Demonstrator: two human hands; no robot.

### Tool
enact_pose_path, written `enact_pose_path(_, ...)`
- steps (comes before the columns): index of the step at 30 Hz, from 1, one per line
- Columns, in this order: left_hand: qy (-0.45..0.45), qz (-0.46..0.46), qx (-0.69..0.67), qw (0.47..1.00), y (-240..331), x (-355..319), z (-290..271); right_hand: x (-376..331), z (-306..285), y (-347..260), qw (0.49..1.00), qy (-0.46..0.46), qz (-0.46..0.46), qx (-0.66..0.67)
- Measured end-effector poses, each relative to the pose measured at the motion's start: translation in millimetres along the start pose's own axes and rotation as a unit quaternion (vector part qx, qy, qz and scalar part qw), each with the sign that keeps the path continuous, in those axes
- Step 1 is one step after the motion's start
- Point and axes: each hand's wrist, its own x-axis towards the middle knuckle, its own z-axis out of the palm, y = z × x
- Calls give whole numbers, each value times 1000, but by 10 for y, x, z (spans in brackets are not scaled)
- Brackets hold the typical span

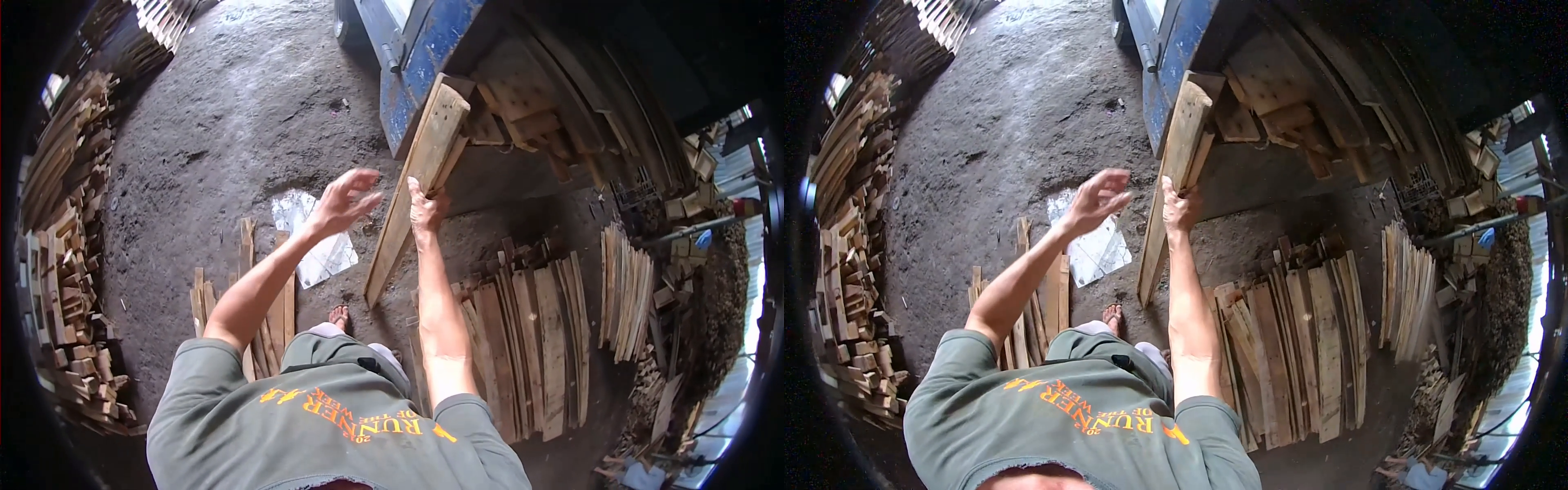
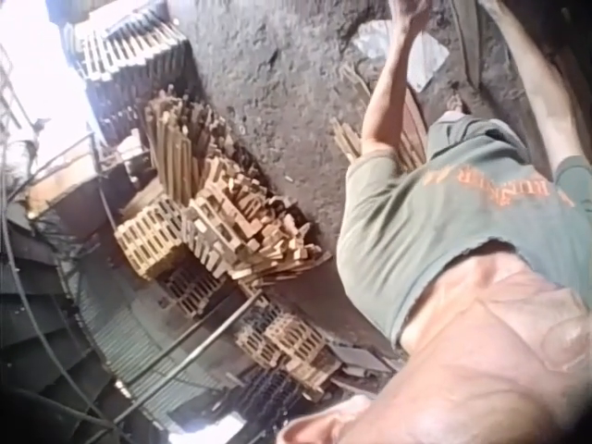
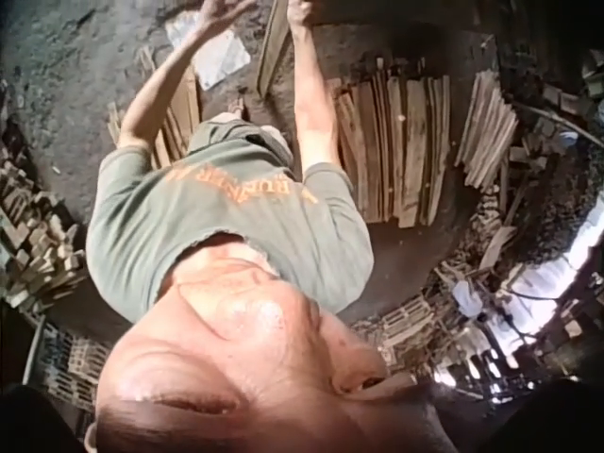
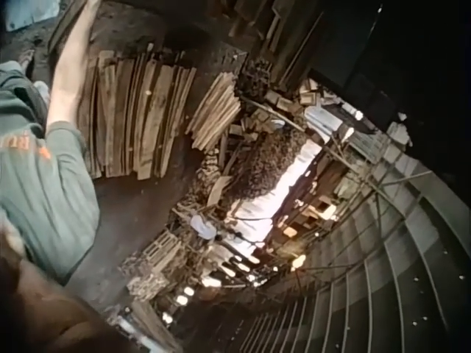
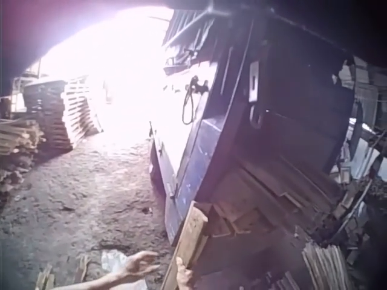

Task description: Manually sorting and moving wooden planks in a woodworking facility.

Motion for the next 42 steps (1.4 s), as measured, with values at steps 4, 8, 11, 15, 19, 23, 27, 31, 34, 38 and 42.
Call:
enact_pose_path(4,30,136,36,990,692,582,-70,-85,-49,52,995,19,-2,-93)
enact_pose_path(8,84,251,180,948,901,1208,-106,-105,-103,66,998,21,-39,-44)
enact_pose_path(11,86,271,269,920,879,1571,-119,-131,-155,31,996,19,-83,-5)
enact_pose_path(15,76,242,241,937,924,1663,-84,-204,-244,-62,995,38,-85,21)
enact_pose_path(19,70,299,178,935,1149,1414,4,-318,-368,-162,997,48,-60,7)
enact_pose_path(23,51,304,157,938,1379,1107,103,-569,-557,-253,986,-1,39,160)
enact_pose_path(27,61,357,186,914,1440,1010,178,-794,-707,-349,998,50,-11,34)
enact_pose_path(31,151,360,297,872,1298,1237,256,-872,-797,-465,998,50,-8,44)
enact_pose_path(34,182,306,378,854,1172,1516,192,-896,-849,-538,994,29,10,105)
enact_pose_path(38,162,218,409,871,1237,1537,84,-970,-947,-587,998,50,10,36)
enact_pose_path(42,-85,222,47,970,1505,720,503,-1126,-1079,-508,995,72,-62,9)
